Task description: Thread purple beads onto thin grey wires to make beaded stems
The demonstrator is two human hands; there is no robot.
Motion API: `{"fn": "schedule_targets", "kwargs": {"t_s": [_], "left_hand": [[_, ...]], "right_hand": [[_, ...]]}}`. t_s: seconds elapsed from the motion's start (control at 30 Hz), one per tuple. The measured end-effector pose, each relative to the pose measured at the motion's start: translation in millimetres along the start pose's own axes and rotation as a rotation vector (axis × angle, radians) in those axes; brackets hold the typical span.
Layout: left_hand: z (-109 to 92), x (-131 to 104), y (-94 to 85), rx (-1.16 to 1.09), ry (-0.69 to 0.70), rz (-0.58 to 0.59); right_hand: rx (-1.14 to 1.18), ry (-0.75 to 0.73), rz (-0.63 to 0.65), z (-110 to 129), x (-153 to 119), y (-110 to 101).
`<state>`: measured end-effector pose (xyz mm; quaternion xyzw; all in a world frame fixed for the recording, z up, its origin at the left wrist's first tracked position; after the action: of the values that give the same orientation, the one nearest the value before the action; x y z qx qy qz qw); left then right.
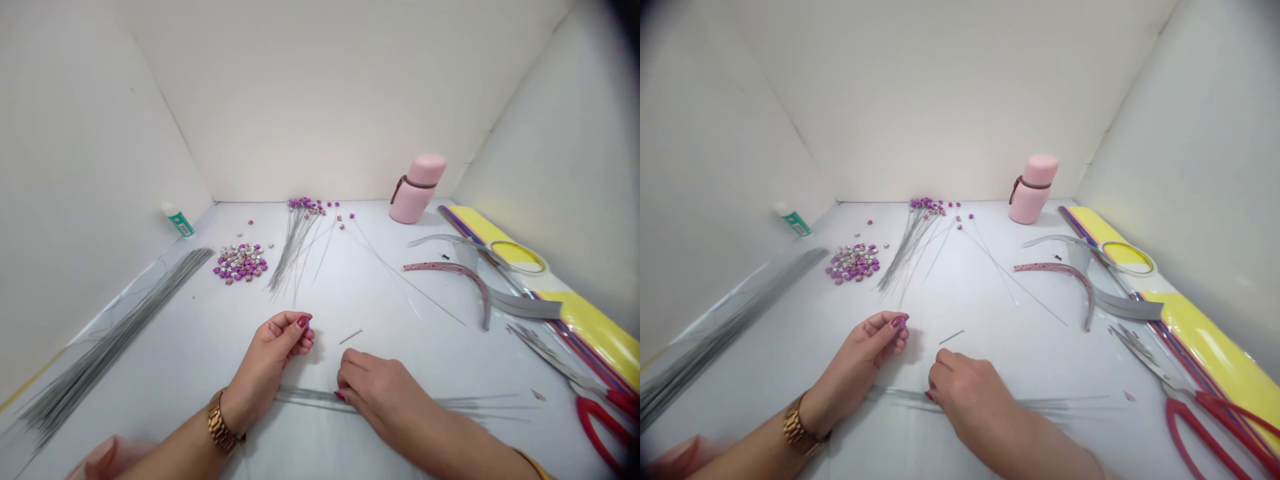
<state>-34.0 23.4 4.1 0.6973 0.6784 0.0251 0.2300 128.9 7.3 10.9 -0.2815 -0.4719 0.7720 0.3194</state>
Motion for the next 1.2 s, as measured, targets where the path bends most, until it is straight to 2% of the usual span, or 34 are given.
{"fn": "schedule_targets", "kwargs": {"t_s": [0.2,0.4,0.63,0.73,0.9,0.97,1.1,1.2], "left_hand": [[-5.0,3.8,-8.0,-0.113,-0.008,-0.039],[-4.4,2.1,-4.5,-0.168,-0.029,-0.023],[-9.9,5.9,-11.7,-0.171,0.065,-0.075],[-5.5,1.5,-4.2,-0.195,0.033,-0.051],[5.4,-10.3,12.4,-0.272,-0.116,0.044],[6.3,-12.0,12.7,-0.324,-0.143,0.056],[4.6,-11.5,9.0,-0.422,-0.175,0.062],[3.7,-12.1,9.2,-0.439,-0.215,0.061]], "right_hand": [[-0.065,0.053,-0.083,-5.4,-2.8,-3.6],[-0.129,-0.022,-0.059,-4.5,-1.0,0.1],[0.042,0.019,-0.148,-18.5,-6.6,-20.6],[0.04,0.024,-0.132,-14.5,-4.9,-15.6],[-0.009,-0.083,-0.099,-0.6,-3.2,-1.7],[0.003,-0.114,-0.17,-0.2,-6.3,-5.7],[0.067,-0.144,-0.396,-6.7,-14.4,-22.4],[0.025,-0.152,-0.491,-11.7,-16.1,-27.9]]}}
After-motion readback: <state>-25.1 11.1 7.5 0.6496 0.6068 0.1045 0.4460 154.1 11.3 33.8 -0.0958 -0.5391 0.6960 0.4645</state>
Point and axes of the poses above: each hand's wrist, its own x-axis towards the middle knuckle, its own y-axis out of the palm, z = x × y, the point moved 2 cm from there along x, towards the middle knuckle, and after that the axes turned 4 degrees about y, right-handed, at the moved point
